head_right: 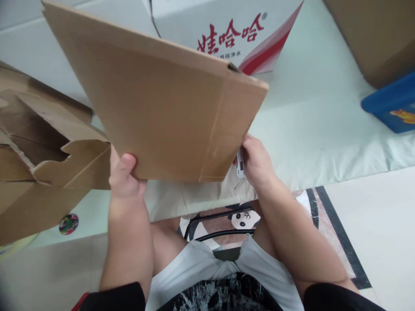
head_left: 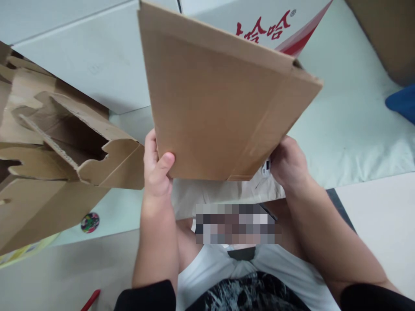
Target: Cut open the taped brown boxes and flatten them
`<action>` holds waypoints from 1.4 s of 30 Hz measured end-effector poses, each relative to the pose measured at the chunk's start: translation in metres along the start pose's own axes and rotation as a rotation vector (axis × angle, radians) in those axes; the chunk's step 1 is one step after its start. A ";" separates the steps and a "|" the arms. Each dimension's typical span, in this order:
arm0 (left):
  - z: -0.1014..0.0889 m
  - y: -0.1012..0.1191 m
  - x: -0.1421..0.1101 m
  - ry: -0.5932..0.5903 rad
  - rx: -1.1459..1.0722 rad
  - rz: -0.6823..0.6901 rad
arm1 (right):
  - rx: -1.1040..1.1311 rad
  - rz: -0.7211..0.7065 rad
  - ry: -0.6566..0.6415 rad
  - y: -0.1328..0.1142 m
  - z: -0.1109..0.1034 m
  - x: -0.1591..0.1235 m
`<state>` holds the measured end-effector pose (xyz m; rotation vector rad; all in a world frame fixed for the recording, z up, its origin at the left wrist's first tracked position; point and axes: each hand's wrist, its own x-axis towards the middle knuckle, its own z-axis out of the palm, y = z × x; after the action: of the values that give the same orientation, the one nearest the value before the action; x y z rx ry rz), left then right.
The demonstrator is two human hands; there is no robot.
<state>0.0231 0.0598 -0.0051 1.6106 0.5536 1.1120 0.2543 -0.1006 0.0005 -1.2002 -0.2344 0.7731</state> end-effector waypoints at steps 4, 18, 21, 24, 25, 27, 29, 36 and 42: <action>0.012 0.003 -0.002 0.109 -0.071 -0.210 | -0.269 -0.080 -0.321 0.001 -0.011 -0.001; 0.018 0.001 -0.001 0.002 -0.007 -0.429 | -0.513 -0.058 -0.363 0.001 -0.013 0.001; 0.016 -0.001 -0.001 -0.016 -0.024 -0.431 | -0.483 -0.029 -0.395 0.002 -0.014 0.001; 0.015 -0.004 -0.002 -0.006 -0.011 -0.425 | -0.431 -0.001 -0.434 0.003 -0.013 0.000; 0.015 -0.005 -0.002 0.000 0.001 -0.417 | -0.406 0.007 -0.446 0.003 -0.012 0.000; 0.015 -0.006 -0.003 0.012 0.031 -0.392 | -0.348 0.030 -0.465 0.003 -0.011 -0.001; 0.014 -0.005 -0.003 0.041 0.106 -0.327 | -0.295 0.056 -0.478 0.002 -0.009 -0.002; 0.010 0.001 -0.001 0.262 0.234 -0.162 | -0.289 0.066 -0.504 0.000 -0.008 -0.004; 0.010 -0.006 0.000 0.185 0.137 -0.346 | -0.268 0.090 -0.489 -0.001 -0.008 -0.002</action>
<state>0.0325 0.0569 -0.0106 1.4630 1.0083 0.9820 0.2571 -0.1081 -0.0013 -1.2625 -0.7087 1.1365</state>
